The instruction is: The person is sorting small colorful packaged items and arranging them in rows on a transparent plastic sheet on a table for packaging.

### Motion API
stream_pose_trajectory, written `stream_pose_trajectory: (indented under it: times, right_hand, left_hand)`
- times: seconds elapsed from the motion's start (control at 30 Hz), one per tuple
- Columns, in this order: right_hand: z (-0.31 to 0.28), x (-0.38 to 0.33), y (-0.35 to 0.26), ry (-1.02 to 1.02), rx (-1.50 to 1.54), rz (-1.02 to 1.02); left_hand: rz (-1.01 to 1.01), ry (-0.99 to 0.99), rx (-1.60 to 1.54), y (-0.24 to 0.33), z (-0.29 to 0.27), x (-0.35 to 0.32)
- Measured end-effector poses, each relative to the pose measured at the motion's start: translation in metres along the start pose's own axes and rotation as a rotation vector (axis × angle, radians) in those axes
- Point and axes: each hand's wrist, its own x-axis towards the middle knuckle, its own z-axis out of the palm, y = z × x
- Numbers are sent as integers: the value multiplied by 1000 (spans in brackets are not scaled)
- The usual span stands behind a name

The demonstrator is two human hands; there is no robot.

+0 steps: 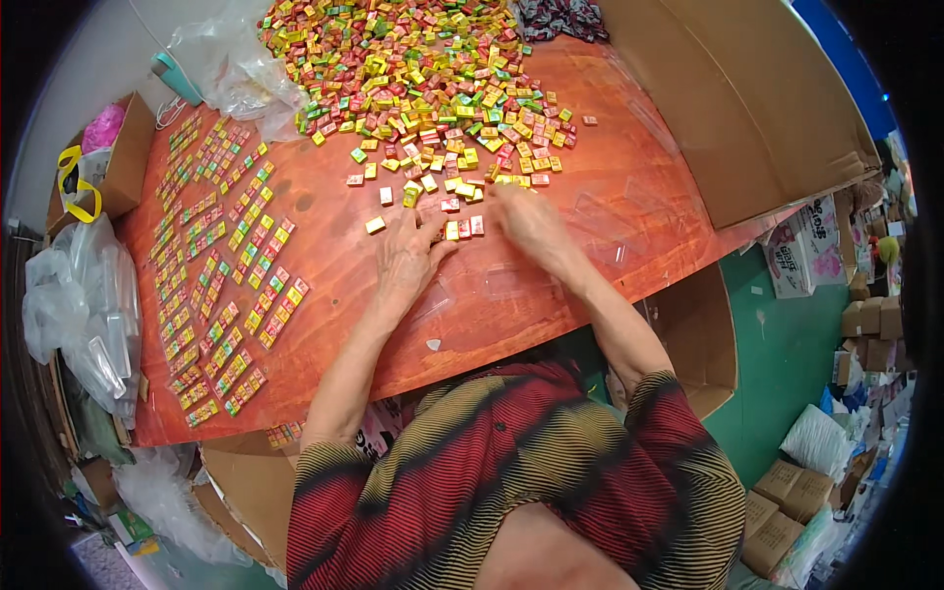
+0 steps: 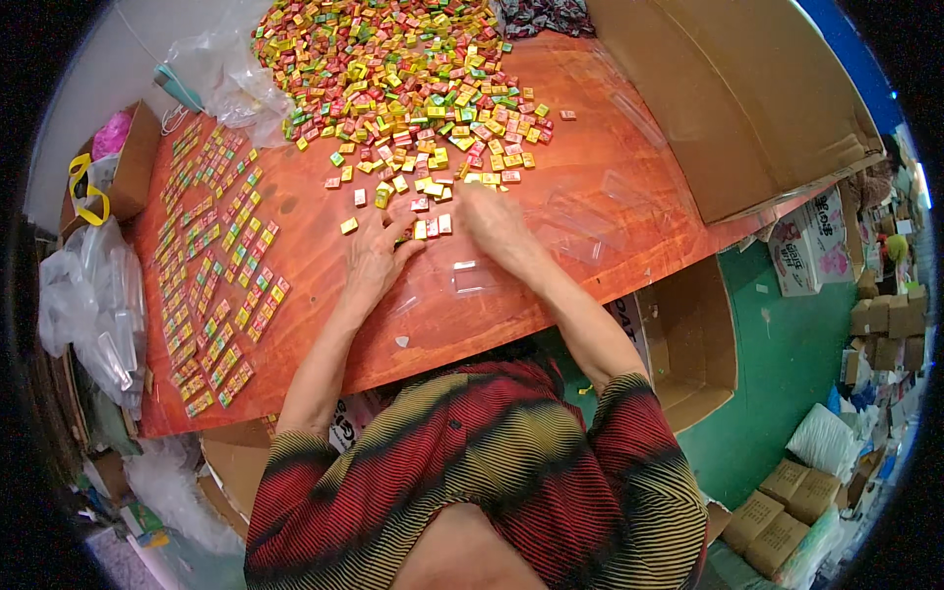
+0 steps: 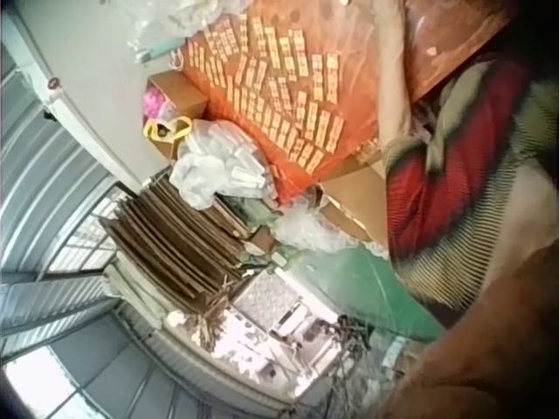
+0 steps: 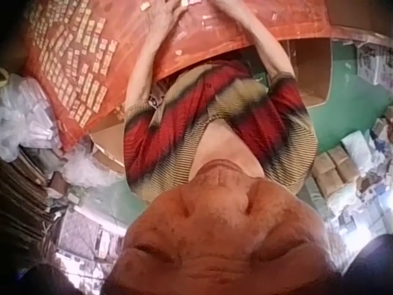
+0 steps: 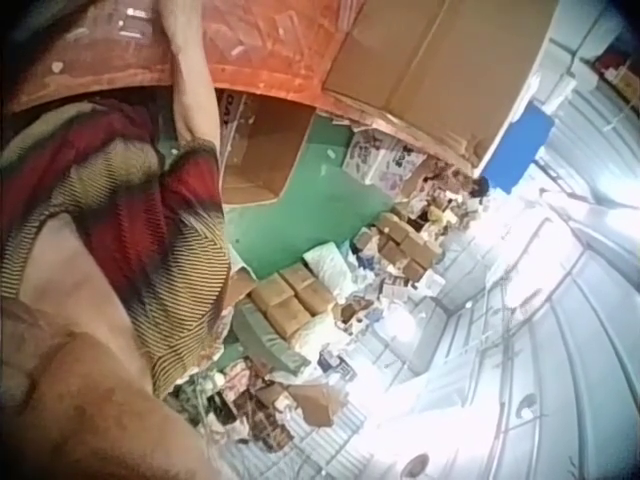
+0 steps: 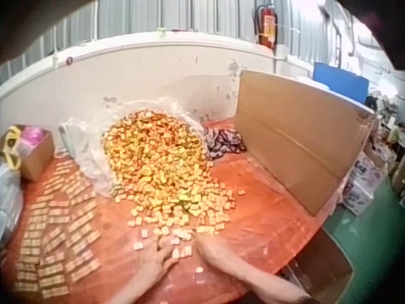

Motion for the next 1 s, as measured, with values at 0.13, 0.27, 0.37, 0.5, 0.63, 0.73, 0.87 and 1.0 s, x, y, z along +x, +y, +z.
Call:
stream_pose_trajectory:
  times: [0.13, 0.27, 0.37, 0.5, 0.63, 0.73, 0.87, 1.0]
  right_hand:
    - [-10, 2, 8, 38, -328, 182]
    - [0, -5, 6, 82, -354, 108]
    - [5, -5, -4, 51, -262, 118]
    - [0, -2, -9, -124, -193, 159]
    - [-10, -3, -10, -200, -22, 130]
    - [-4, -5, -9, -161, -5, 21]
    - [9, -5, -13, -174, 4, 80]
    - [4, -8, -19, -144, 47, 25]
  left_hand:
    - [-13, -58, 18, 2, -4, 1]
    - [2, -53, 25, 1, -4, 0]
    - [5, -52, 35, 1, -3, 0]
    - [-19, -60, 4, 0, -4, 0]
    - [-41, -91, -36, -2, -10, 1]
    - [42, -32, -42, -5, -6, 3]
    - [29, -54, -22, -4, 1, 5]
    - [12, -50, -39, -1, 0, 3]
